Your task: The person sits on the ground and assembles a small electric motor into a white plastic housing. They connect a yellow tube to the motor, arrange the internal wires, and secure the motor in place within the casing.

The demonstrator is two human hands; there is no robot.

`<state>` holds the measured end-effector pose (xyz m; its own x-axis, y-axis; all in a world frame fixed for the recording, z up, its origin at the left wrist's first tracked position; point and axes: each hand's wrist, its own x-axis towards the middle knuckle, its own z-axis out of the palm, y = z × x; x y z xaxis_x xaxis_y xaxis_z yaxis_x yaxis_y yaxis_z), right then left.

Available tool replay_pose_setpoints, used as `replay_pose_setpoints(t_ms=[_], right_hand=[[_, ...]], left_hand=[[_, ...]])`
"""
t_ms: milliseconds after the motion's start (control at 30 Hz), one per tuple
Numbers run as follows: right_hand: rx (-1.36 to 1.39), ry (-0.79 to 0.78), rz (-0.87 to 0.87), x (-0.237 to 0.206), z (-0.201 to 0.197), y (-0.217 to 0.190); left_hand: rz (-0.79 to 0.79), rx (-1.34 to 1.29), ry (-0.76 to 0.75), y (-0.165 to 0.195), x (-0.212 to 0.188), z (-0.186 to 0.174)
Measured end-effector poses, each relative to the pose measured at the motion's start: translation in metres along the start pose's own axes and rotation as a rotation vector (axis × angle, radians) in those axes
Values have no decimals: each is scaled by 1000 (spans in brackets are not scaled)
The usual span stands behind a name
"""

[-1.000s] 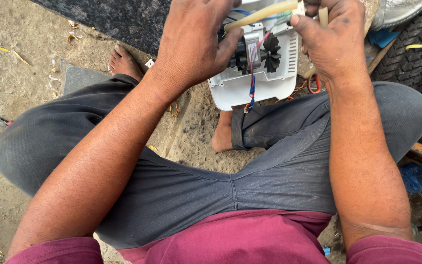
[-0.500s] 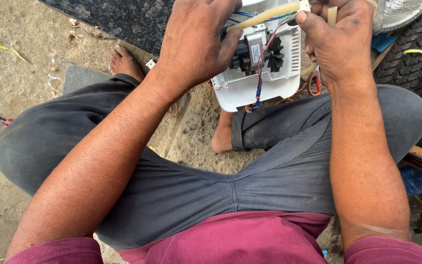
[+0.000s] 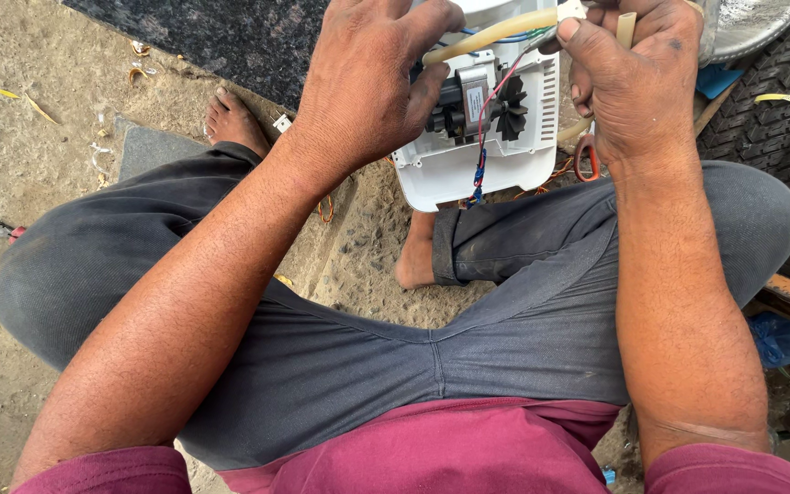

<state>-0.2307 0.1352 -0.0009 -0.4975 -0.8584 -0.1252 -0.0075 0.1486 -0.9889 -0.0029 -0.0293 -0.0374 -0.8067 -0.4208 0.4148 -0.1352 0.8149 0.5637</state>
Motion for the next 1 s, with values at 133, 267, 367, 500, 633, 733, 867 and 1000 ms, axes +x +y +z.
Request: replay_pose_setpoints(t_ms=[133, 267, 367, 500, 633, 733, 867, 1000], right_hand=[[-9, -8, -6, 1, 0, 2], [7, -8, -2, 0, -1, 5], [16, -14, -4, -1, -3, 7], [50, -21, -10, -3, -3, 8], [45, -30, -16, -3, 1, 3], [40, -45, -34, -1, 5, -3], [45, -29, -20, -2, 7, -9], [73, -21, 16, -1, 9, -6]], left_hand=[[-13, 7, -15, 0, -2, 2], [-11, -21, 8, -1, -2, 1], [-1, -16, 13, 1, -2, -1], [18, -54, 7, 2, 0, -9], [29, -67, 38, 3, 3, -13], [-14, -87, 43, 6, 5, -13], [2, -95, 65, 8, 6, -12], [-70, -104, 35, 8, 2, -14]])
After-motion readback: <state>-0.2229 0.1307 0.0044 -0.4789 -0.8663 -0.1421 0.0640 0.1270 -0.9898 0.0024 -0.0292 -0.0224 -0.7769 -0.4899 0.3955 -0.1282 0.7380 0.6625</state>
